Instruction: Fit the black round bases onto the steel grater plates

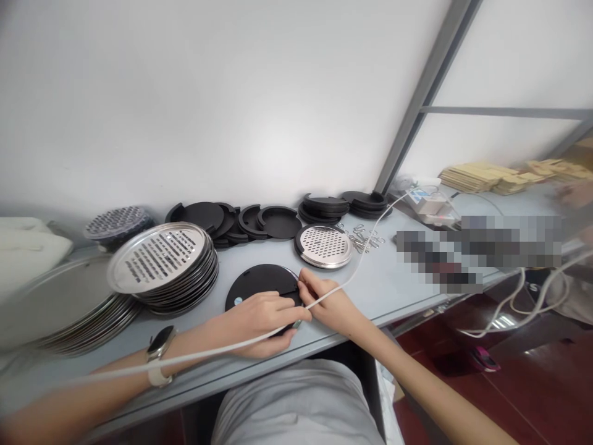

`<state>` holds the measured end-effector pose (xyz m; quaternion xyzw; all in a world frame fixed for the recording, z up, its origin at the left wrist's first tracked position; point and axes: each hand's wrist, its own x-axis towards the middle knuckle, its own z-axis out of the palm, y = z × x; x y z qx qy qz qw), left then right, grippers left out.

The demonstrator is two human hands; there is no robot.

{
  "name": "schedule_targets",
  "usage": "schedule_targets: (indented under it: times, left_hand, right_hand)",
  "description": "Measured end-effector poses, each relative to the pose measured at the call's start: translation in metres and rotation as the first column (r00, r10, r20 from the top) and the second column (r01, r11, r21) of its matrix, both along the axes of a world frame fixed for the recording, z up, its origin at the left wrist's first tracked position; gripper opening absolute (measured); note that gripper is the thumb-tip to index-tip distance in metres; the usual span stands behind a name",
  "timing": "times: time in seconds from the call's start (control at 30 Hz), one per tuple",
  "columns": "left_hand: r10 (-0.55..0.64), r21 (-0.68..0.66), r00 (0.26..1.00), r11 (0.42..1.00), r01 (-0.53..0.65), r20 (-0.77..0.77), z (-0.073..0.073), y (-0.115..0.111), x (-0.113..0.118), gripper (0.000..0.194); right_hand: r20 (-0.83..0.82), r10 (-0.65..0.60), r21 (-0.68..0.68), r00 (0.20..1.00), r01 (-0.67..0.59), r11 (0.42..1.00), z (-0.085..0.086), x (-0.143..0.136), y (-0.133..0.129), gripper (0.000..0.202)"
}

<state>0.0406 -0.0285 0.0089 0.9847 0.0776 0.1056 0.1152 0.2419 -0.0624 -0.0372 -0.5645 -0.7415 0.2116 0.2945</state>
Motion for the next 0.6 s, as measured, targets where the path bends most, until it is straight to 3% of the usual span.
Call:
schedule_targets:
  times: [0.6]
  left_hand:
    - [-0.015, 0.013, 1.0, 1.0, 0.015, 0.001, 0.0044, 0.0002, 0.0005, 0.027]
  right_hand:
    - [0.034, -0.014, -0.003, 0.999, 0.014, 1.0, -0.001, 0.0002, 0.0004, 0.02]
